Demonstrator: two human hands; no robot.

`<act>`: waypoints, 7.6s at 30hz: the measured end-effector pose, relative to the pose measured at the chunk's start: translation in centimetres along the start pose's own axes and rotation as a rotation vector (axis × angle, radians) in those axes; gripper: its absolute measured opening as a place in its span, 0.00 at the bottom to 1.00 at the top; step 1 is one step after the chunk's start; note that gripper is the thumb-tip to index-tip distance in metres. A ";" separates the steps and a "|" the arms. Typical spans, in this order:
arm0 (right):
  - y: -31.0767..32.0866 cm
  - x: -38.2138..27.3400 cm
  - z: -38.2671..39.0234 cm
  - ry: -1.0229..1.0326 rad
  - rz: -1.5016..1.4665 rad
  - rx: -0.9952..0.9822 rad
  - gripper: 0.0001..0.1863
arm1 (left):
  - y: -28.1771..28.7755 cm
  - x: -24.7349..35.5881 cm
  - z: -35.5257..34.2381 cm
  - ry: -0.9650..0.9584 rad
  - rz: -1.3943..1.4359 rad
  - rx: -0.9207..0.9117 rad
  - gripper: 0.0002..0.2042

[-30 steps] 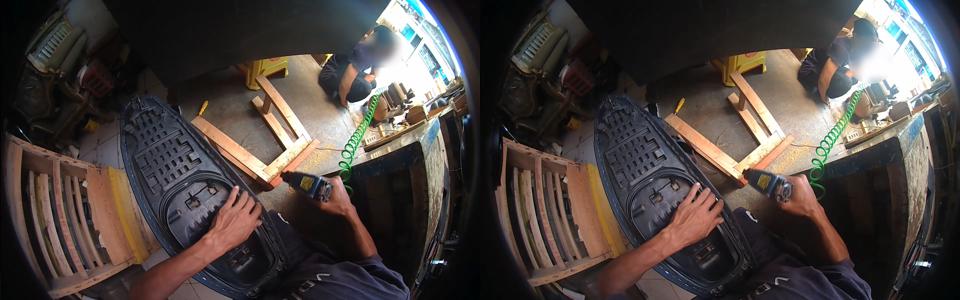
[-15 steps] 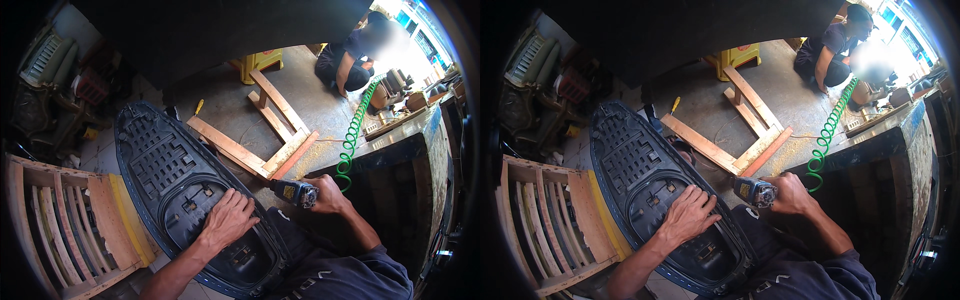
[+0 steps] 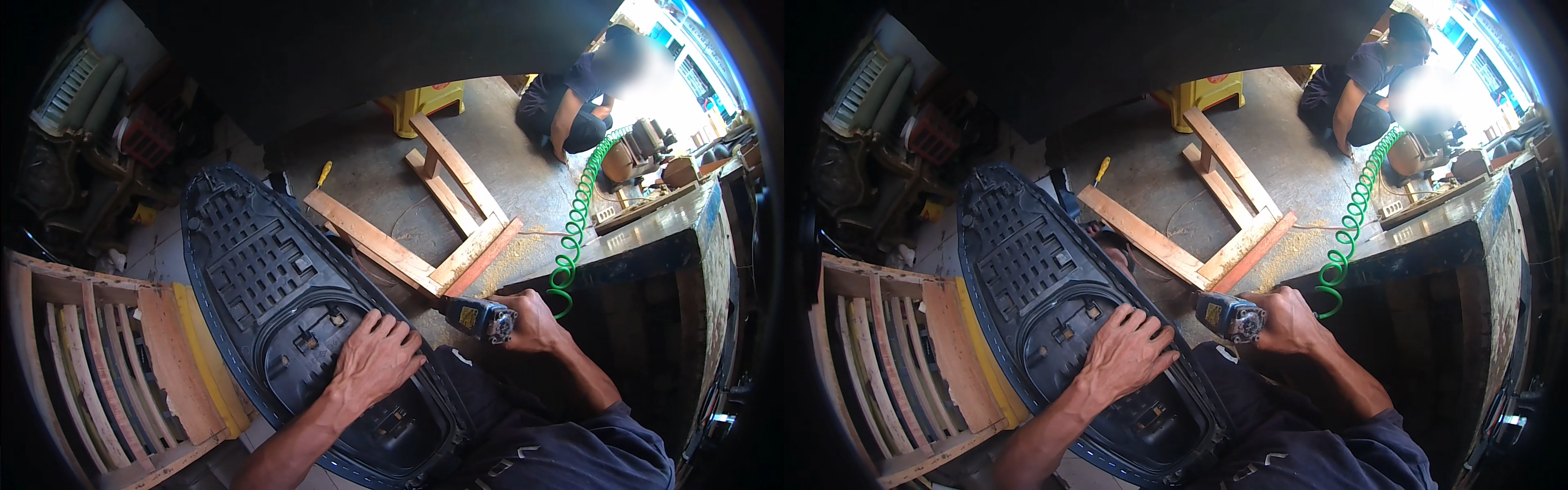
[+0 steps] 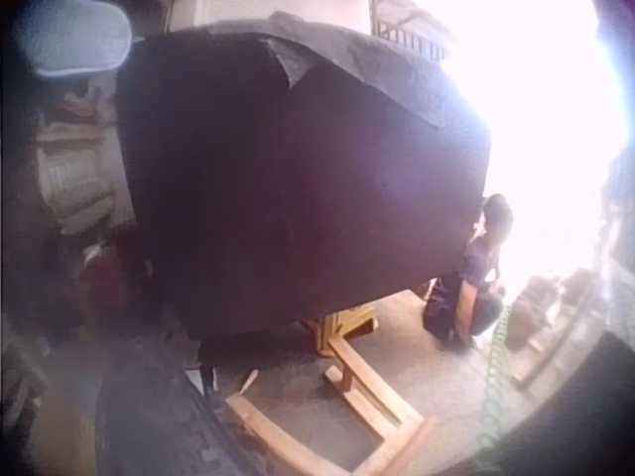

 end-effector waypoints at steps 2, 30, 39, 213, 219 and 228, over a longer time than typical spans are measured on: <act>0.1 0.1 -0.1 0.000 -0.012 -0.006 0.28 | 0.0 -0.1 -0.4 0.022 0.014 0.013 0.14; 4.0 -4.3 -1.2 0.140 0.170 -0.148 0.26 | 0.3 -0.4 1.1 0.033 0.003 -0.106 0.19; 4.1 -5.4 -2.3 0.134 0.143 -0.216 0.30 | 0.5 -0.2 0.6 0.120 0.043 -0.146 0.19; 1.2 -5.8 16.6 0.029 0.357 -0.533 0.33 | -4.4 9.9 3.5 0.163 0.390 -0.087 0.14; 0.0 -7.9 16.8 0.102 0.370 -0.438 0.32 | -4.9 9.8 4.1 0.152 0.386 -0.022 0.13; -3.2 -7.4 16.9 -0.021 0.610 -0.604 0.24 | -6.7 9.9 4.6 0.159 0.345 0.052 0.11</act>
Point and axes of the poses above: each hand's wrist, its own z-axis away from the middle knuckle, its own y-axis out of the back of the hand, x = y × z, the point moved 2 cm from there along -z, towards the middle knuckle, and after that the axes turned 9 degrees about x, right-handed, at the moved point
